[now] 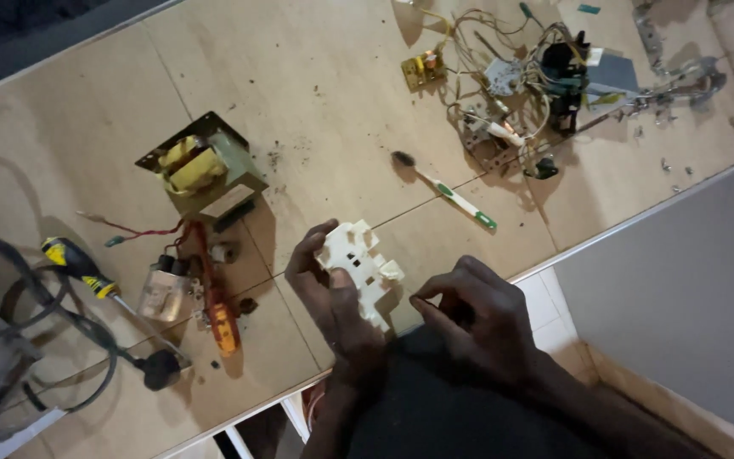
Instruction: Cleaning a plastic fan housing from an appliance using a toothbrush and fingers to remove dust and debris.
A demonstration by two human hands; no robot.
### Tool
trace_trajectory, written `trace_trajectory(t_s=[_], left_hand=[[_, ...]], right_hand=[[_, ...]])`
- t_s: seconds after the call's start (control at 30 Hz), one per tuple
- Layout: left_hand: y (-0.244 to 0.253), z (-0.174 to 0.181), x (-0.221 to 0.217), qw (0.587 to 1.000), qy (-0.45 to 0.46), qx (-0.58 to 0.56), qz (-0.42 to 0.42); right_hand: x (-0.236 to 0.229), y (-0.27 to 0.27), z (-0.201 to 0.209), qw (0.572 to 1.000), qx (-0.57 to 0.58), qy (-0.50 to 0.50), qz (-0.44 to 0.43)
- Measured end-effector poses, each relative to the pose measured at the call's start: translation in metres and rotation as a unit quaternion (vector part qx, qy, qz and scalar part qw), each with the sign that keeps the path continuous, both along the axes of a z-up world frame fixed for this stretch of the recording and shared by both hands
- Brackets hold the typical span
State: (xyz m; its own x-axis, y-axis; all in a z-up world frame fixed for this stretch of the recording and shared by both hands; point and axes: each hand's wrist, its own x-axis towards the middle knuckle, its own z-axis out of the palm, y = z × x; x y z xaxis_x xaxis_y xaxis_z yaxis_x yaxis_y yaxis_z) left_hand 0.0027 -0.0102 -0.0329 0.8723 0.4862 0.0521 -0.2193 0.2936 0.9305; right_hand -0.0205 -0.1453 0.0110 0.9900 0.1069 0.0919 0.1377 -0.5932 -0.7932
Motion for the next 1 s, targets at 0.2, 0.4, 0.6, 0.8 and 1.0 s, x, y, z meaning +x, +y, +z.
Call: trace_trajectory(t_s=[0.2, 0.4, 0.6, 0.8, 1.0], left_hand=[[0.007, 0.018, -0.001, 0.999, 0.027, -0.005, -0.041], [0.009, 0.020, -0.002, 0.998, 0.004, -0.022, -0.063], [0.009, 0.012, -0.002, 0.998, -0.010, -0.029, -0.060], [0.016, 0.002, -0.002, 0.998, 0.043, 0.011, -0.045], [0.047, 0.056, 0.001, 0.986, 0.111, 0.018, -0.122]], right_hand=[[-0.002, 0.001, 0.006, 0.994, 0.042, 0.005, 0.101], [0.011, 0.013, 0.010, 0.993, 0.045, -0.028, 0.104], [0.003, 0.014, 0.017, 0.991, 0.004, -0.009, 0.130], [-0.005, 0.005, 0.026, 0.997, -0.016, -0.070, 0.019], [0.010, -0.022, 0.016, 0.984, -0.006, 0.087, -0.152]])
